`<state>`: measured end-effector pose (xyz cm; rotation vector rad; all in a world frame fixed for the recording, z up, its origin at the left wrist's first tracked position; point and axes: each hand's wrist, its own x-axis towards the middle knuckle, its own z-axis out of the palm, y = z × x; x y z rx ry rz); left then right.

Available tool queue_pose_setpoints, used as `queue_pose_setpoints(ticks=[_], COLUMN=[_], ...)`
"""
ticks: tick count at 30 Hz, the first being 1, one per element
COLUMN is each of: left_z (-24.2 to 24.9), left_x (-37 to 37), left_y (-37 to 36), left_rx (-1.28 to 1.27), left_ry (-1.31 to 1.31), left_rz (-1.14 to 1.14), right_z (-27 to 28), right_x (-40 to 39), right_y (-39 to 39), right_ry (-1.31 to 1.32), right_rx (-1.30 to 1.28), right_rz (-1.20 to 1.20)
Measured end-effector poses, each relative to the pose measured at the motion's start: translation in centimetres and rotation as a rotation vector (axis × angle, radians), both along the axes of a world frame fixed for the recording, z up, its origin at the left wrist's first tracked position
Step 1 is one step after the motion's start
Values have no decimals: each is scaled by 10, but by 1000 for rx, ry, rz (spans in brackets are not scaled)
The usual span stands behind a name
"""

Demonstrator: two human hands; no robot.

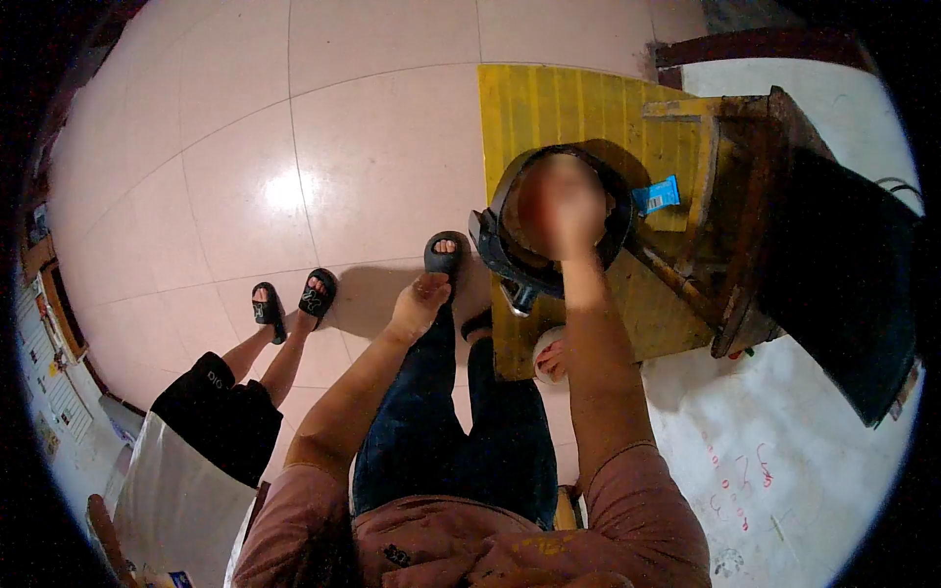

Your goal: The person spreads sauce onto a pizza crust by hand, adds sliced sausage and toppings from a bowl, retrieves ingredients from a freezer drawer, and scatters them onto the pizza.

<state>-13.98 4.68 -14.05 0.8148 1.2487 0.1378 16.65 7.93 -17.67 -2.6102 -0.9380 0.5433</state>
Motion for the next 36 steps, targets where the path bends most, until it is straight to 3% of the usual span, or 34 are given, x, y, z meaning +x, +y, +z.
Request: queue_pose_setpoints(ticks=[1,4,8,12,14,16,22,25,29,34,36], left_z=[2,3,7,18,22,25,-7,-14,0,-2,-3], left_x=[1,0,3,6,11,15,6,6,10,4,4], left_y=[2,4,5,13,16,17,2,-1,6,17,17], left_rx=[-30,-16,-21,48,30,-27,21,-7,102,190,136], left_ry=[16,27,40,76,93,115,37,-13,32,127,41], left_rz=[-8,-51,-5,-92,-104,-78,-43,26,-91,-240,-131], right_z=[29,29,34,44,41,60,55,50,58,58,61], right_x=[2,9,-4,-30,-36,-39,-32,-34,-16,-12,-27], right_y=[9,6,15,17,4,1,-13,-17,-16,-16,-16], right_ry=[-61,-126,81,122,92,167,417,85,40,-53,0], right_rx=[-171,-13,-150,-87,-60,-122,92,-60,-213,-272,-255], right_rz=[-32,-177,-87,15,239,298,197,260,-23,66,124])
